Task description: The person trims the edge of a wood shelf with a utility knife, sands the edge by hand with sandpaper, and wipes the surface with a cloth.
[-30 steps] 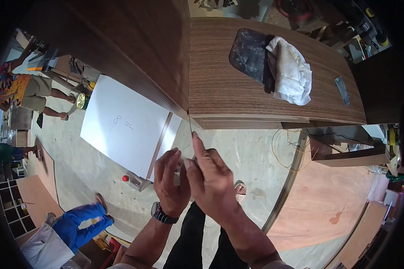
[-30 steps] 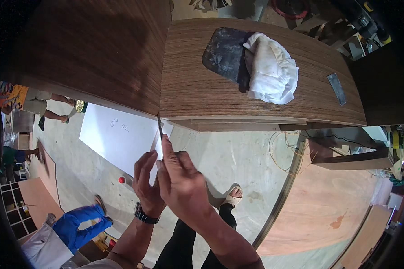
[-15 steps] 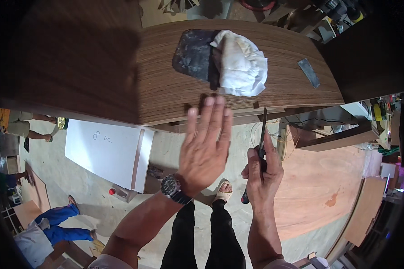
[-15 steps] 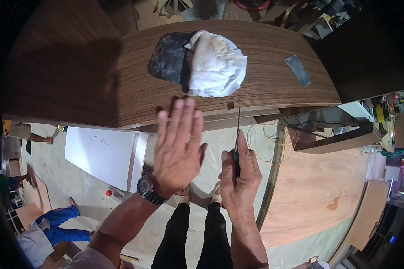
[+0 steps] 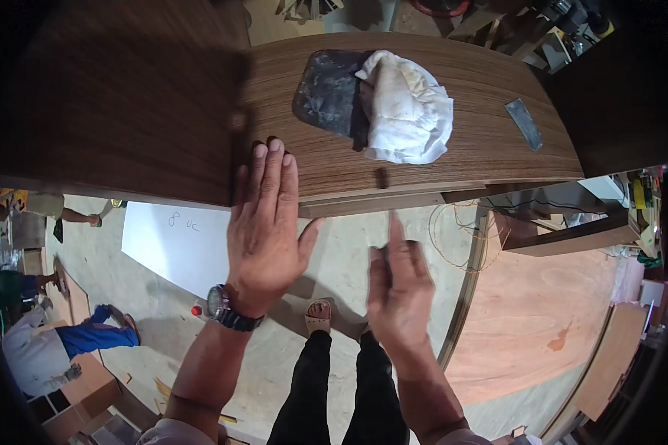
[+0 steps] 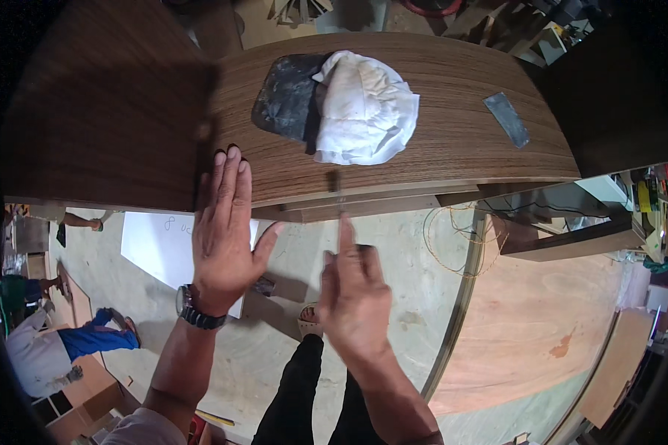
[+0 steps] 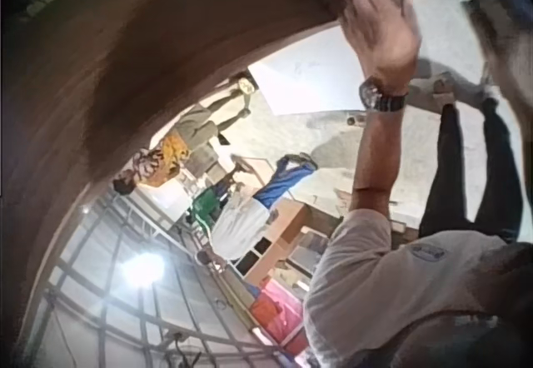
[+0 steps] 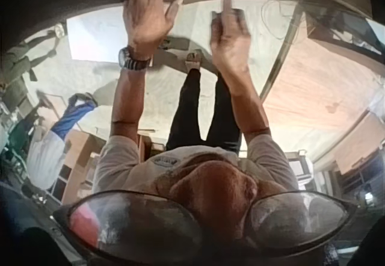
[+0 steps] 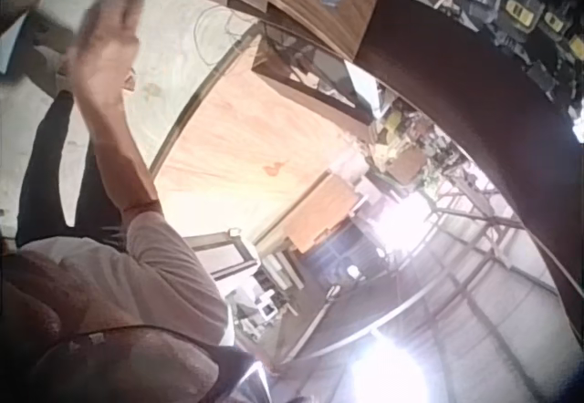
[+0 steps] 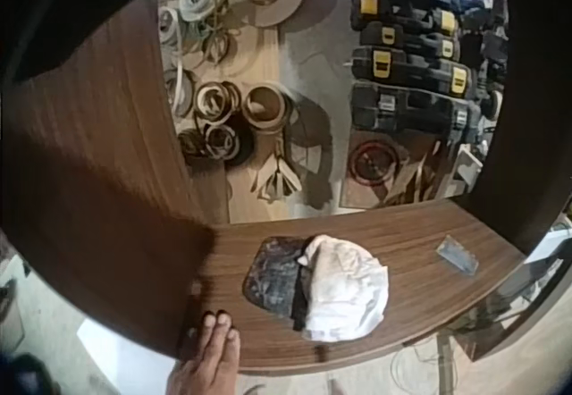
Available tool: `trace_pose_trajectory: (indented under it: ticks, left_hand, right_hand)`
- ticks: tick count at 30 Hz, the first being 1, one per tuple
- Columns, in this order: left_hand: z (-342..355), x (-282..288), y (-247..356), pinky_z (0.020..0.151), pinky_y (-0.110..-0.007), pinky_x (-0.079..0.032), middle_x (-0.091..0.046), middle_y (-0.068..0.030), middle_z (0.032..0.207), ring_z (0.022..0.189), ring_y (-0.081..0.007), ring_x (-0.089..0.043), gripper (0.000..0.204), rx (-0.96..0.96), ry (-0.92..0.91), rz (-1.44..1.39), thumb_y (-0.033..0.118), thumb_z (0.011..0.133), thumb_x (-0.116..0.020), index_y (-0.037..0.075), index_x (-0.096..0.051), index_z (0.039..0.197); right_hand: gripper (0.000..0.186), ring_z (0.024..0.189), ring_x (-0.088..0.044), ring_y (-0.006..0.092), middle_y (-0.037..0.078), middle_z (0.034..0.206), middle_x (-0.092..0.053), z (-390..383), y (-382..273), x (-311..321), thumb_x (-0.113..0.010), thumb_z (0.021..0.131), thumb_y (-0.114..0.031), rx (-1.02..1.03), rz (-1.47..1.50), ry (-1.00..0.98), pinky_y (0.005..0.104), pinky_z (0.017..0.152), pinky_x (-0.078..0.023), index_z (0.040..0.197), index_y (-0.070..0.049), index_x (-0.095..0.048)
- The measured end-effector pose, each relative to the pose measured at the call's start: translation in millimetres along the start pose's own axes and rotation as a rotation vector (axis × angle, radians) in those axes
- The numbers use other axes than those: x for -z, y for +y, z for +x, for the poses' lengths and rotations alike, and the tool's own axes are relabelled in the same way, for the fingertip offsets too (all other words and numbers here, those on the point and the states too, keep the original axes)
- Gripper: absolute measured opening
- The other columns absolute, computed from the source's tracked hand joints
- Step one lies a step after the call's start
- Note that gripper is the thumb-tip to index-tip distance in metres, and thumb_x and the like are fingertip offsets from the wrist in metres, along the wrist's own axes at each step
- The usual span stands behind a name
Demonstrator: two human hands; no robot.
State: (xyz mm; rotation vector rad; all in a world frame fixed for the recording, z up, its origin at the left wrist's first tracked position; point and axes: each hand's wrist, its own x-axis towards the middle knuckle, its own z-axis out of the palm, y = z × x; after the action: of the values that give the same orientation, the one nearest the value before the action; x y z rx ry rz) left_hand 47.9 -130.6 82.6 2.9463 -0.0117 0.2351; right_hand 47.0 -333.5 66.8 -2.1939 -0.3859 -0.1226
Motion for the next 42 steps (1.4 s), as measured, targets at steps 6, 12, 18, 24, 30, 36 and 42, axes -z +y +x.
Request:
trace_pose_trajectory:
  ticks: [6,12,18,24,30,36,42]
  left_hand:
    - [-21,-7,3,0.125,-0.056,-0.021,-0.026,-0.0319,0.164,0.155,-0.0452,-0.024,0.082,-0.012,0.117,-0.084,0.037,0.099,-0.062,-0.014,-0.029,0.155]
    - [-41,-18,-1,0.123,-0.06,-0.023,-0.029,-0.0342,0.162,0.153,-0.0482,-0.026,0.084,-0.029,0.185,-0.141,0.043,0.102,-0.06,-0.014,-0.029,0.154]
    - [-43,-15,-8,0.123,-0.061,-0.022,-0.029,-0.034,0.163,0.153,-0.0481,-0.026,0.084,-0.059,0.158,-0.18,0.042,0.101,-0.062,-0.014,-0.029,0.154]
    - [-41,-15,-1,0.122,-0.062,-0.022,-0.029,-0.034,0.162,0.153,-0.0484,-0.027,0.084,-0.05,0.16,-0.148,0.044,0.101,-0.061,-0.013,-0.03,0.154]
    - [-34,-21,15,0.123,-0.062,-0.019,-0.026,-0.0342,0.164,0.154,-0.0491,-0.024,0.083,-0.022,0.148,-0.063,0.037,0.099,-0.062,-0.013,-0.029,0.156]
    - [6,-53,90,0.128,-0.057,-0.007,-0.015,-0.0257,0.17,0.159,-0.0425,-0.009,0.073,-0.302,-0.105,-0.393,0.028,0.098,-0.051,-0.002,-0.027,0.16]
    - [-8,-53,68,0.124,-0.064,-0.01,-0.025,-0.0243,0.168,0.158,-0.04,-0.017,0.067,-0.22,0.099,-0.042,0.024,0.096,-0.059,-0.003,-0.039,0.155]
  right_hand:
    - [0.058,0.068,-0.065,0.0291,0.017,0.088,-0.061,11,-10,-4,-0.064,0.094,0.002,-0.007,0.02,-0.054,0.0402,0.058,-0.055,0.15,-0.003,-0.051]
    - [0.06,0.072,-0.068,0.0276,0.016,0.09,-0.062,5,-29,-15,-0.066,0.091,-0.001,0.008,0.002,-0.225,0.0399,0.058,-0.058,0.149,0.0,-0.051]
    - [0.059,0.07,-0.067,0.0305,0.017,0.094,-0.062,9,-16,-2,-0.064,0.092,0.001,-0.07,0.014,-0.054,0.0428,0.06,-0.059,0.15,-0.003,-0.051]
    - [0.062,0.071,-0.07,0.0315,0.017,0.096,-0.065,1,-25,-19,-0.066,0.091,0.0,0.093,0.114,-0.236,0.042,0.06,-0.06,0.15,-0.008,-0.052]
    - [0.057,0.073,-0.065,0.0201,0.014,0.091,-0.062,-3,-15,12,-0.064,0.094,0.003,-0.166,0.17,-0.077,0.0335,0.065,-0.056,0.149,-0.006,-0.054]
    - [0.05,0.068,-0.057,0.0083,0.009,0.104,-0.058,-41,5,19,-0.056,0.103,-0.002,-0.255,0.406,0.279,0.0219,0.056,-0.048,0.151,0.004,-0.046]
    - [0.052,0.068,-0.056,0.0091,0.01,0.104,-0.057,-43,9,34,-0.056,0.101,0.0,-0.301,0.361,0.274,0.0244,0.054,-0.05,0.152,0.003,-0.044]
